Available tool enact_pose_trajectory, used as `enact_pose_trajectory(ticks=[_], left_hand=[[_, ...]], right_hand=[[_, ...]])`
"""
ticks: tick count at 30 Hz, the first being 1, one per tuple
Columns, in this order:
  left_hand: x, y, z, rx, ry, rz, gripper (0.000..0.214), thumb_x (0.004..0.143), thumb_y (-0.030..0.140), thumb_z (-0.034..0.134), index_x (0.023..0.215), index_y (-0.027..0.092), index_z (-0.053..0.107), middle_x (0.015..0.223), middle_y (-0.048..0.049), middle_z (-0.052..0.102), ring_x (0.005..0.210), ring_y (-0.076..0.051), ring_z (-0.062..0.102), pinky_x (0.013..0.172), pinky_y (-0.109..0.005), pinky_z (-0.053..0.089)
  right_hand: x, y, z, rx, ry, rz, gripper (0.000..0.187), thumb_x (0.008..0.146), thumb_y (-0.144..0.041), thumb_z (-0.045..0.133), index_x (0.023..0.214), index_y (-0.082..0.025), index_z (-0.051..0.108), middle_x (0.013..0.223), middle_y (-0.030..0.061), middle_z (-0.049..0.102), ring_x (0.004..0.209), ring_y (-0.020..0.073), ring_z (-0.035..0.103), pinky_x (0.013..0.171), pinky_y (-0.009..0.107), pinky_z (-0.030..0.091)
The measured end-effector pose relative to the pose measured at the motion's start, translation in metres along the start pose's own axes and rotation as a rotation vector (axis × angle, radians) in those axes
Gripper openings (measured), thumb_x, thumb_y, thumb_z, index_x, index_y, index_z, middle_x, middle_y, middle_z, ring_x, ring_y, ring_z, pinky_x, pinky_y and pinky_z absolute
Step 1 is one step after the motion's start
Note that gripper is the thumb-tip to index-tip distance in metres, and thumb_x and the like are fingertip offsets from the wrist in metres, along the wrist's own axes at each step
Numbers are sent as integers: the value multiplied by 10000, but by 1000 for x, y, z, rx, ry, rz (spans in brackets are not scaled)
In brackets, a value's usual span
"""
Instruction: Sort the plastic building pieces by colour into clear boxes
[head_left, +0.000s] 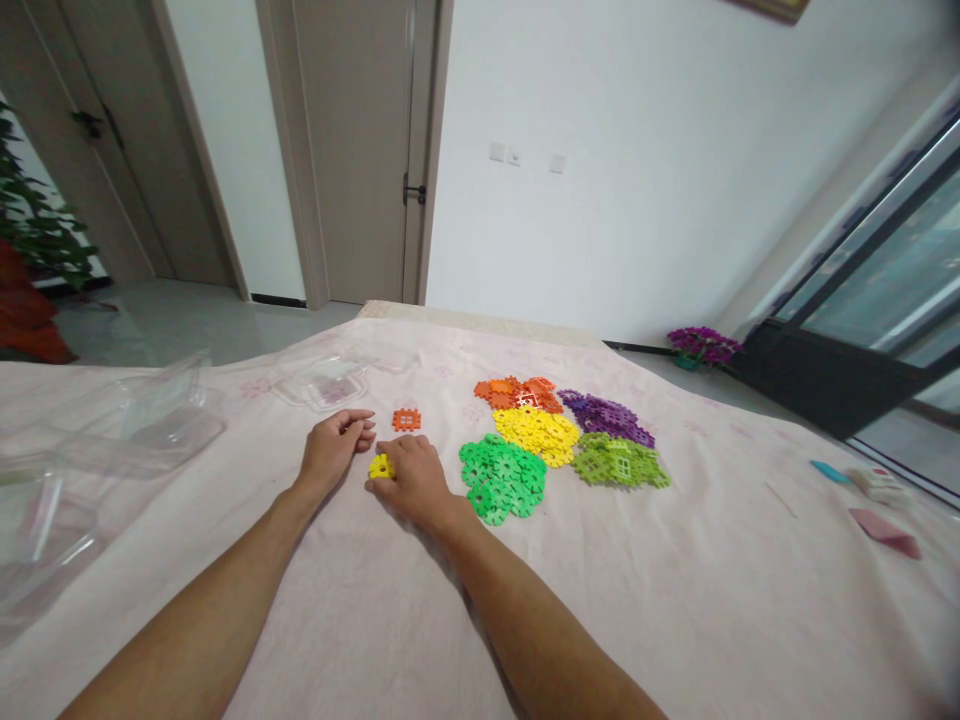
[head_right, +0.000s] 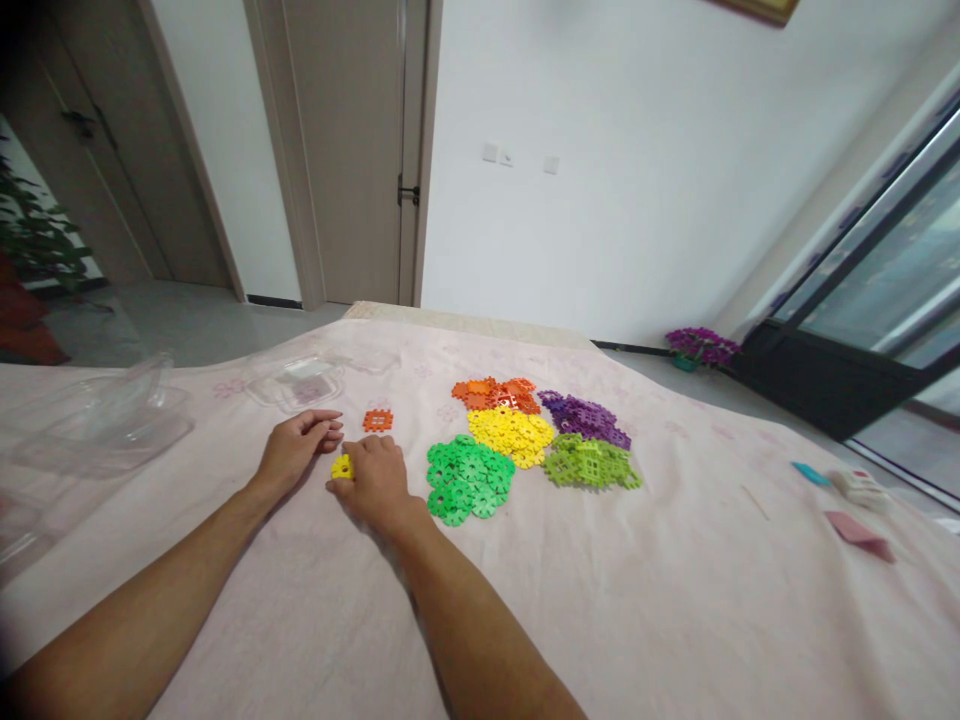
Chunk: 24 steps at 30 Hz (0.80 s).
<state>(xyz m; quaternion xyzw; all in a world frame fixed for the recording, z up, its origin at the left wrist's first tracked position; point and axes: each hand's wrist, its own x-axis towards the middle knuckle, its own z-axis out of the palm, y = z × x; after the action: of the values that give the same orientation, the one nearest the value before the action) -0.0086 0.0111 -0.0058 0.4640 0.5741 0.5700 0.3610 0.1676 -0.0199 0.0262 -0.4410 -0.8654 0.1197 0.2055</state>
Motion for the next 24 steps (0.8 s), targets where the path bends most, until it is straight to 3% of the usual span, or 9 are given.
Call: enact_pose_trajectory(ticks=[5, 11, 17, 21, 24], left_hand=[[1, -1, 0, 6, -10, 10, 362, 771, 313, 601, 1062, 129, 710, 957, -102, 748, 762, -172, 716, 720, -323, 596], [1, -1, 0, 8, -26, 2, 365, 762, 310, 604, 1056, 120, 706, 932, -99, 748, 769, -170, 715, 729, -320, 595], [1, -4, 0, 27, -51, -12, 369, 753, 322, 625, 1053, 123, 709, 929, -98, 752, 787, -176, 716, 761, -329, 590], [3, -8, 0, 66, -70, -7, 388, 772, 349, 614, 1078, 128, 703, 949, -101, 752, 814, -186, 719, 797, -346, 586], [3, -7, 0, 143, -71, 7, 386, 805, 367, 578, 1095, 142, 699, 968, -102, 752, 843, -202, 721, 827, -362, 581]], right_hand=[[1, 4, 0, 50, -8, 24, 230, 895, -261, 626, 1098, -228, 729, 1049, 67, 703, 1016, 212, 593, 911, 309, 414], [2, 25, -3, 247, 72, 117, 365, 844, -150, 623, 1189, -219, 716, 1181, 45, 729, 1088, 183, 641, 960, 261, 441], [3, 68, -49, 200, 226, 355, 415, 820, -171, 640, 1225, -243, 694, 1171, 22, 738, 1066, 196, 663, 960, 294, 464], [-12, 105, -86, 54, 400, 548, 433, 841, -178, 595, 1269, -195, 664, 1226, 85, 707, 1139, 230, 626, 1007, 336, 433], [-25, 126, -101, -126, 535, 661, 496, 841, -194, 598, 1336, -162, 610, 1313, 148, 643, 1240, 283, 546, 1052, 398, 387]])
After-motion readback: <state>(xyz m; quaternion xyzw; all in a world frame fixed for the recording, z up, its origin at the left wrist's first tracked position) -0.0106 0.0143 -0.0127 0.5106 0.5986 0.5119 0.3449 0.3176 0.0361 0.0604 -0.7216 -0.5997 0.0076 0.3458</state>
